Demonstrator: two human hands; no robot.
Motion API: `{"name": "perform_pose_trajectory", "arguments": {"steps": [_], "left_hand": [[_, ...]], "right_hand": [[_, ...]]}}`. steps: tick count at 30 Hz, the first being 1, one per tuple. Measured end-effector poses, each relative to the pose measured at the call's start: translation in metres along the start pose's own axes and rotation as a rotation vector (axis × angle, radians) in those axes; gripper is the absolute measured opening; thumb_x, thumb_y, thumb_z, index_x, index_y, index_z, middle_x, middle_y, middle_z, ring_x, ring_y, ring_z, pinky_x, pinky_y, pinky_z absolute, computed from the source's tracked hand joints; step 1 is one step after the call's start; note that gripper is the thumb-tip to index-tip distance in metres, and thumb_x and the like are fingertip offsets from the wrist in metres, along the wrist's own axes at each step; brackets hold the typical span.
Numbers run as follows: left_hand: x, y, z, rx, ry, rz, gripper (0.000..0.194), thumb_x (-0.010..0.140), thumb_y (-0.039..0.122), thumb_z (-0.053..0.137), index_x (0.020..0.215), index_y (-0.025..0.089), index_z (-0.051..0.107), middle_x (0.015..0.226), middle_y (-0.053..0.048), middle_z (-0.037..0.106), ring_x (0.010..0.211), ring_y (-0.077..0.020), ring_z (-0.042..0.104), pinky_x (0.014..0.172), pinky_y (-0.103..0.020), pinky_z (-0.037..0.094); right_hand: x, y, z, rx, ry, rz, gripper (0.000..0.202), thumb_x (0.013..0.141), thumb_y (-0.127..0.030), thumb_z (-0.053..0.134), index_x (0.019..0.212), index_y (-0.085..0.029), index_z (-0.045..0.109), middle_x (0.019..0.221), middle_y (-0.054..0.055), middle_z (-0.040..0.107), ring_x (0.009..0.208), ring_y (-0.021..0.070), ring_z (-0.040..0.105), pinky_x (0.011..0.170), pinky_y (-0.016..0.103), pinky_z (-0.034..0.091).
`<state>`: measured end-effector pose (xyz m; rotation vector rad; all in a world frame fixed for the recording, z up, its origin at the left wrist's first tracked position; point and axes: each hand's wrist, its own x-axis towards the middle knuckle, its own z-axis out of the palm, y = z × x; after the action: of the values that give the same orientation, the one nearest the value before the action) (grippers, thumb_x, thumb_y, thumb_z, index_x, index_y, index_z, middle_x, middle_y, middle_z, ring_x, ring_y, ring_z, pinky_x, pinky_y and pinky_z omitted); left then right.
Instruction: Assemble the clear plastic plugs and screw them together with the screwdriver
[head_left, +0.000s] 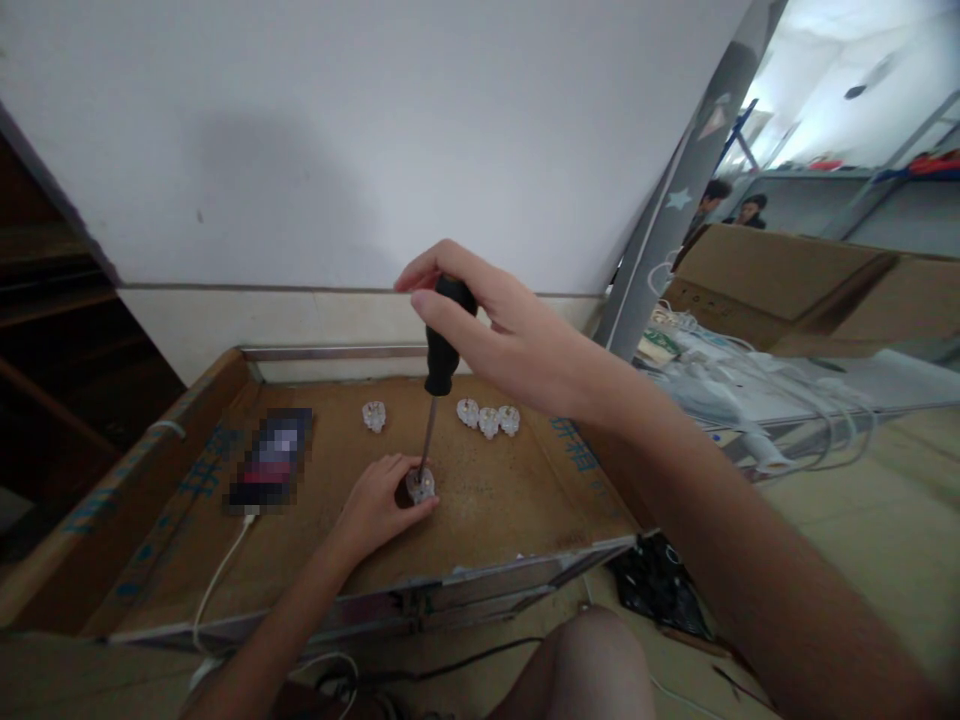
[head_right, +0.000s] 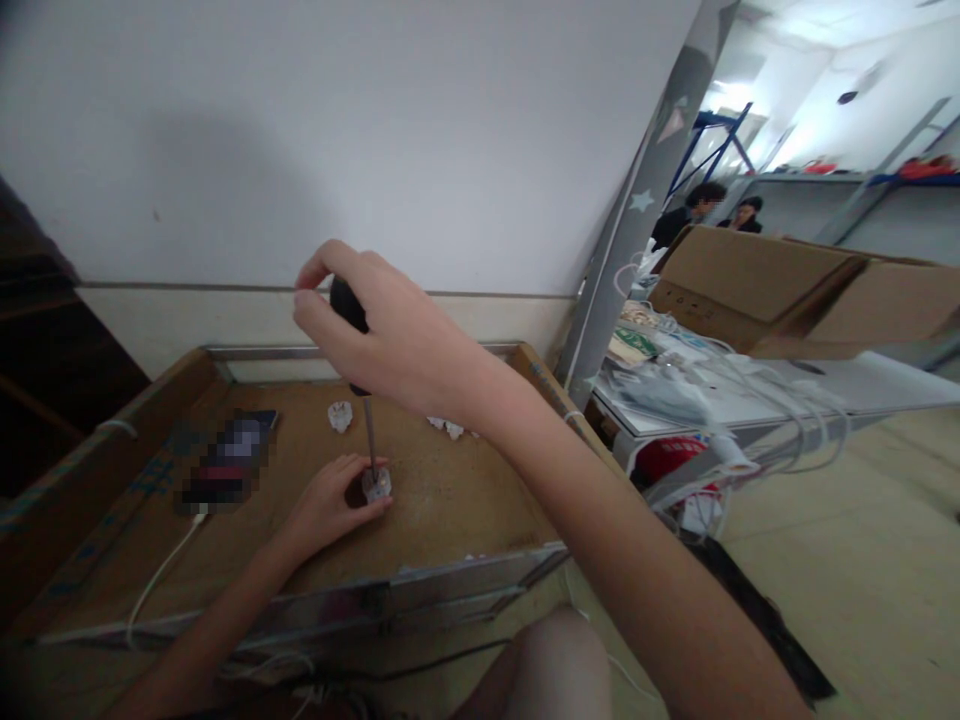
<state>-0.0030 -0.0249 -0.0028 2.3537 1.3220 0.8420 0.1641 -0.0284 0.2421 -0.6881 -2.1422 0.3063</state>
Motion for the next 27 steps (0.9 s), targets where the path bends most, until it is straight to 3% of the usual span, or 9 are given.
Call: {"name": "perform_pose_trajectory", "arguments": {"steps": [2, 3, 6, 8, 13, 18, 21, 23, 27], "left_hand": [[0.000, 0.000, 0.000, 0.007, -0.002, 0.004, 0.040, 0.076, 0.043, 0.061, 0.108, 0.020, 0.058, 0.096, -0.006, 0.063, 0.092, -0.0235, 0.058, 0.081, -0.037, 0.045], [0.000, 0.000, 0.000, 0.010, 0.000, 0.004, 0.040, 0.076, 0.043, 0.061, 0.108, 0.020, 0.058, 0.096, -0.006, 0.063, 0.091, -0.0235, 0.058, 0.080, -0.037, 0.045], [0.000, 0.000, 0.001, 0.014, 0.012, 0.001, 0.040, 0.076, 0.042, 0.062, 0.108, 0.019, 0.058, 0.098, -0.006, 0.064, 0.093, -0.0237, 0.058, 0.081, -0.037, 0.045], [-0.001, -0.001, 0.001, 0.011, 0.009, -0.005, 0.041, 0.076, 0.041, 0.063, 0.110, 0.019, 0.058, 0.101, -0.007, 0.064, 0.095, -0.0239, 0.058, 0.084, -0.038, 0.044], [-0.001, -0.001, 0.001, 0.012, -0.012, -0.048, 0.045, 0.076, 0.044, 0.062, 0.114, 0.021, 0.057, 0.102, -0.007, 0.064, 0.094, -0.0244, 0.059, 0.084, -0.038, 0.045], [-0.001, -0.001, 0.001, 0.012, -0.016, -0.044, 0.045, 0.075, 0.044, 0.062, 0.114, 0.021, 0.057, 0.103, -0.007, 0.065, 0.094, -0.0239, 0.059, 0.085, -0.038, 0.044], [-0.001, -0.002, 0.002, 0.009, -0.003, -0.044, 0.046, 0.076, 0.045, 0.061, 0.114, 0.021, 0.057, 0.100, -0.006, 0.065, 0.092, -0.0235, 0.059, 0.084, -0.037, 0.045], [-0.002, -0.001, 0.002, 0.008, 0.002, -0.045, 0.046, 0.075, 0.045, 0.061, 0.115, 0.021, 0.057, 0.100, -0.006, 0.065, 0.092, -0.0235, 0.059, 0.084, -0.037, 0.045], [-0.002, -0.001, 0.002, 0.008, -0.015, -0.051, 0.045, 0.076, 0.044, 0.061, 0.114, 0.021, 0.056, 0.102, -0.006, 0.064, 0.095, -0.0234, 0.058, 0.085, -0.037, 0.044]], "right_hand": [[-0.001, -0.004, -0.002, 0.032, -0.088, -0.008, 0.013, 0.085, -0.017, 0.050, 0.094, -0.020, 0.058, 0.076, -0.002, 0.056, 0.070, 0.0101, 0.051, 0.064, 0.023, 0.039], [-0.001, -0.005, -0.002, 0.011, -0.068, 0.004, 0.011, 0.084, -0.018, 0.052, 0.092, -0.020, 0.058, 0.074, -0.002, 0.056, 0.069, 0.0106, 0.051, 0.064, 0.024, 0.038], [-0.002, -0.002, 0.000, -0.126, 0.160, 0.094, 0.009, 0.080, -0.024, 0.060, 0.075, -0.018, 0.056, 0.062, -0.001, 0.051, 0.069, 0.0142, 0.053, 0.065, 0.026, 0.039], [-0.002, 0.000, 0.001, -0.169, 0.237, 0.145, 0.012, 0.077, -0.024, 0.063, 0.071, -0.018, 0.054, 0.063, 0.000, 0.051, 0.074, 0.0168, 0.054, 0.068, 0.029, 0.040], [-0.002, -0.001, -0.002, 0.001, -0.037, -0.019, 0.011, 0.075, -0.018, 0.064, 0.084, -0.020, 0.057, 0.079, 0.000, 0.060, 0.079, 0.0149, 0.056, 0.071, 0.028, 0.042], [0.000, -0.006, -0.003, -0.309, 0.070, 0.095, 0.019, 0.086, -0.033, 0.052, 0.088, -0.015, 0.056, 0.075, 0.004, 0.058, 0.085, 0.0194, 0.057, 0.075, 0.031, 0.042], [-0.001, -0.013, -0.006, -0.351, -0.133, 0.051, 0.022, 0.088, -0.027, 0.047, 0.106, -0.016, 0.053, 0.092, 0.004, 0.060, 0.085, 0.0141, 0.056, 0.075, 0.027, 0.042], [-0.002, -0.018, -0.007, -0.377, -0.216, 0.025, 0.024, 0.089, -0.026, 0.046, 0.110, -0.017, 0.052, 0.092, 0.003, 0.060, 0.081, 0.0120, 0.056, 0.073, 0.026, 0.042], [-0.005, -0.019, -0.006, -0.610, -0.029, 0.161, 0.031, 0.090, -0.037, 0.044, 0.099, -0.011, 0.057, 0.080, 0.007, 0.059, 0.080, 0.0189, 0.057, 0.072, 0.031, 0.042]]}}
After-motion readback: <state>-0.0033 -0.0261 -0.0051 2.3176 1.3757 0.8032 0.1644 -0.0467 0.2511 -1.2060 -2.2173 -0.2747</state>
